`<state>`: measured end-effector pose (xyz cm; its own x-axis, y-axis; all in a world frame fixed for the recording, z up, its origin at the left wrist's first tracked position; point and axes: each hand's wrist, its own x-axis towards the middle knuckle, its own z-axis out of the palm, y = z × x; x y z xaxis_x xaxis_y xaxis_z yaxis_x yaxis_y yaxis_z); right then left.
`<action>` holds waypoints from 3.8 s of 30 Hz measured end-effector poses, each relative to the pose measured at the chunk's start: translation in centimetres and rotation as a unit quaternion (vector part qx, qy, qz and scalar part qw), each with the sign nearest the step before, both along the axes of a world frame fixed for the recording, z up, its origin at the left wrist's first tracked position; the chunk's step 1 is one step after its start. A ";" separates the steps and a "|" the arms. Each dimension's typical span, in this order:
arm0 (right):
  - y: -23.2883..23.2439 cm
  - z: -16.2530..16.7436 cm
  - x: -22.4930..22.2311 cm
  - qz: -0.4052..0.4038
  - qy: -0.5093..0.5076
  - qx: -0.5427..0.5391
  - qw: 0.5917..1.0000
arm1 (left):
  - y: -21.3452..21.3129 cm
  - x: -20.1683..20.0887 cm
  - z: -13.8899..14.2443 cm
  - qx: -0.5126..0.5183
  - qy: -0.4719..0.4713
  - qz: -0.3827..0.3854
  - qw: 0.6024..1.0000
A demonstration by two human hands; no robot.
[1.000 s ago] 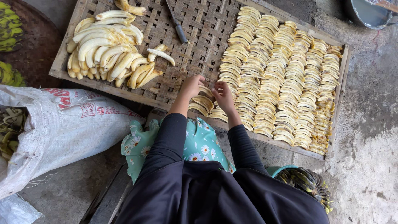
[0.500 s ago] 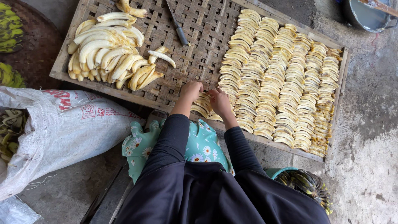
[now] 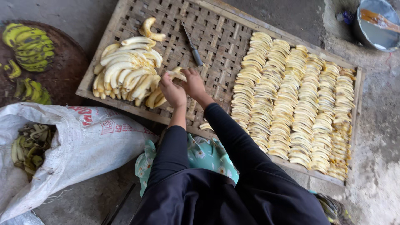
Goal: The person sits on the ground and arranges peeled banana halves in neat rows on a woven bamboo drying tray, picking each piece from a pile at the left side of the tray and placing it into the rows. A knife rests on the tray and a sack of peels sits beside the work area.
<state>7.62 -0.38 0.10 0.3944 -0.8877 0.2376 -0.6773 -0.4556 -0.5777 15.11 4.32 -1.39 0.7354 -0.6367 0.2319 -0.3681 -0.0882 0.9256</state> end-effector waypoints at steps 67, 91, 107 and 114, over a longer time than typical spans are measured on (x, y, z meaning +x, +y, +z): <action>12.0 -8.1 -21.4 -0.231 -0.019 0.138 0.963 | -3.2 -0.2 -2.6 0.465 -0.467 -0.150 0.737; 10.2 -5.5 -17.7 -0.178 -0.104 0.125 0.971 | -5.8 -3.5 -1.3 0.331 -0.180 -0.180 0.909; 3.2 -6.9 -20.0 -0.130 -0.496 0.362 0.779 | -5.2 -7.9 -1.3 0.304 0.016 -0.535 0.788; 5.7 -7.9 -18.4 -0.209 -0.092 0.162 0.960 | -4.7 -6.2 0.3 0.278 0.152 -0.437 0.842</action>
